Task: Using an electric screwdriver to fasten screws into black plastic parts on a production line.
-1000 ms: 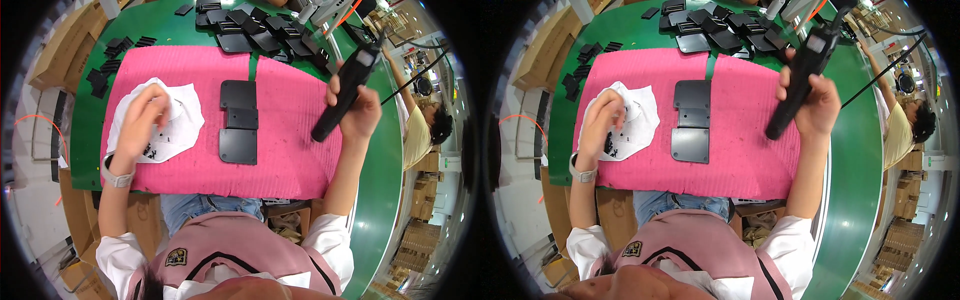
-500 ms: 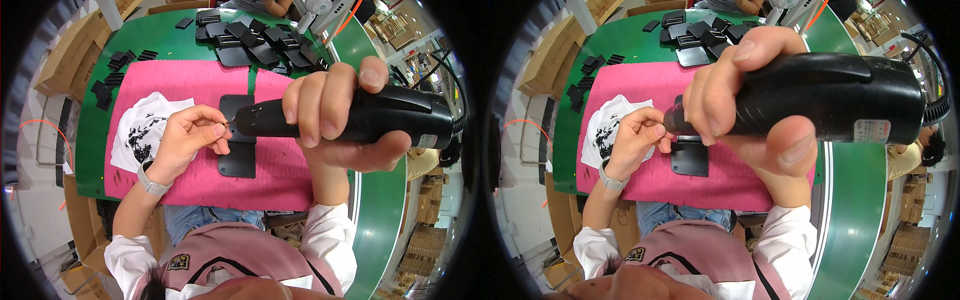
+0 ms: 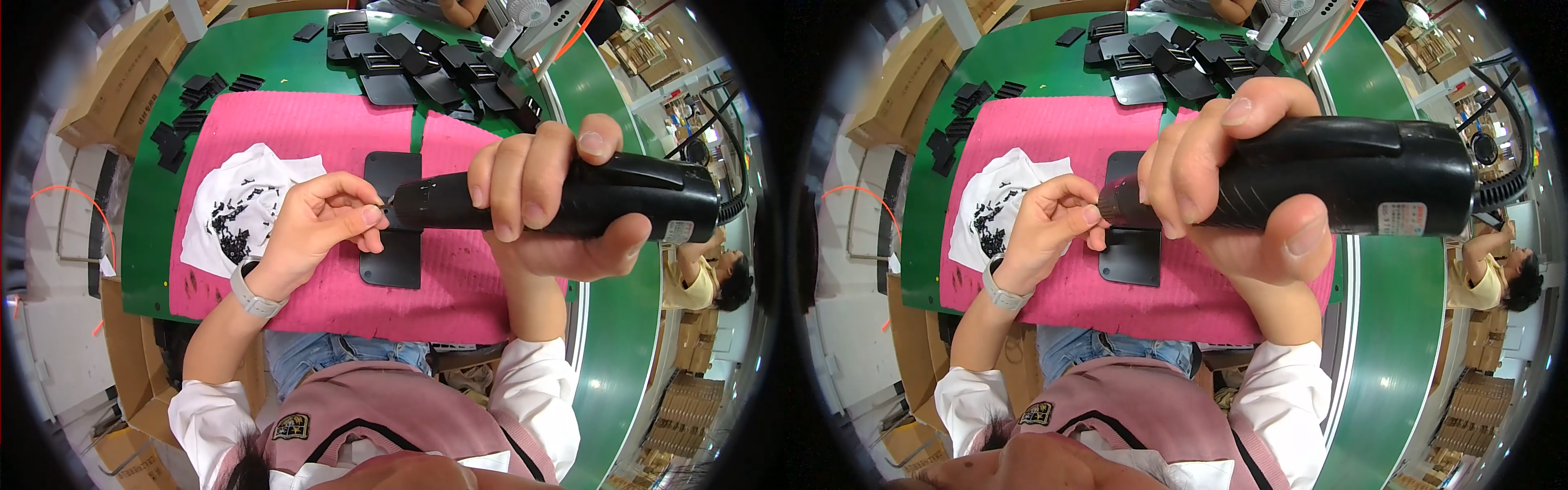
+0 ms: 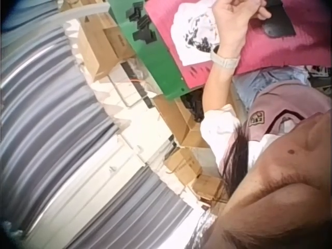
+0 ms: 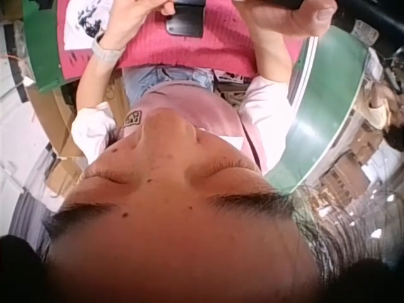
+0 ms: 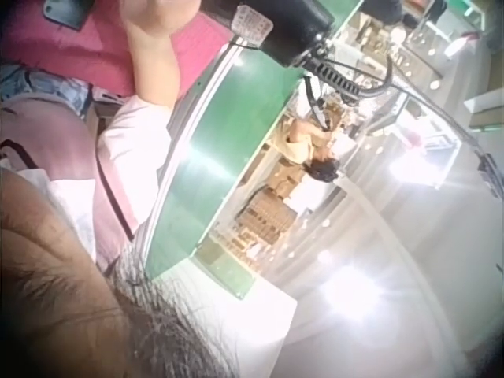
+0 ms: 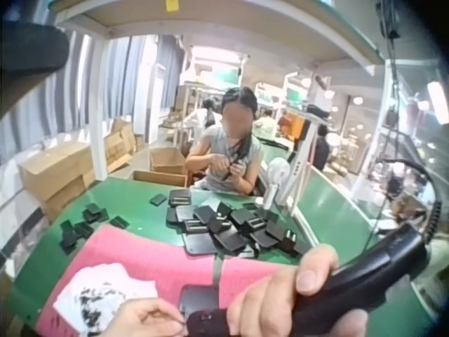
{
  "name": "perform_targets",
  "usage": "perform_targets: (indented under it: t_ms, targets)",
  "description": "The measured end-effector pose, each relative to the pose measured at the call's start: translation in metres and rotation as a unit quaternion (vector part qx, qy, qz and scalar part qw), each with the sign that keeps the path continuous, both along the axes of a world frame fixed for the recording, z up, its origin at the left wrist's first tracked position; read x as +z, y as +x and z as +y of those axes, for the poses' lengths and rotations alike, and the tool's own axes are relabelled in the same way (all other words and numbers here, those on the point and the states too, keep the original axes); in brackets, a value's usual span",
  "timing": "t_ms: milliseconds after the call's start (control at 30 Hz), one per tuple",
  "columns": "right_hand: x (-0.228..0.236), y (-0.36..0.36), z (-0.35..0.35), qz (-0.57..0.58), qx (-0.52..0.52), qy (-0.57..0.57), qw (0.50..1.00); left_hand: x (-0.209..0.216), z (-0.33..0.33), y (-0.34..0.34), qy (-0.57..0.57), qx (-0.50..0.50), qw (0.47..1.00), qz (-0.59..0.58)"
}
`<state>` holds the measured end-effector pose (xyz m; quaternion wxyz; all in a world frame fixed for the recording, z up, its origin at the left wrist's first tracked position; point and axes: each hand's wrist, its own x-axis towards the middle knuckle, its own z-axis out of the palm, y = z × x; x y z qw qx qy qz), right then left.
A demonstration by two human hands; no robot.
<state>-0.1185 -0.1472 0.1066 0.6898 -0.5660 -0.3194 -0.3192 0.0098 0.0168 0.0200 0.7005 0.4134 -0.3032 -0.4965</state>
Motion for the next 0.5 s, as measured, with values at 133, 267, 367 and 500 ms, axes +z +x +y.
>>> perform_targets:
  t_ms: [133, 267, 367, 500]
  targets:
    - [-0.001, -0.003, 0.011, 0.023, -0.032, 0.060, 0.997, 0.002, 0.002, -0.002, 0.001, 0.004, 1.000, -0.009]
    - [-0.003, -0.002, 0.019, 0.044, -0.065, 0.130, 0.988, 0.001, 0.003, -0.003, 0.001, 0.010, 0.999, -0.032]
    - [-0.001, -0.001, 0.012, 0.075, -0.050, 0.156, 0.984, 0.008, 0.006, -0.007, 0.034, -0.041, 0.998, -0.028]
    - [-0.003, -0.011, -0.005, 0.157, -0.078, 0.034, 0.984, -0.003, 0.008, 0.003, 0.089, 0.035, 0.986, -0.134]
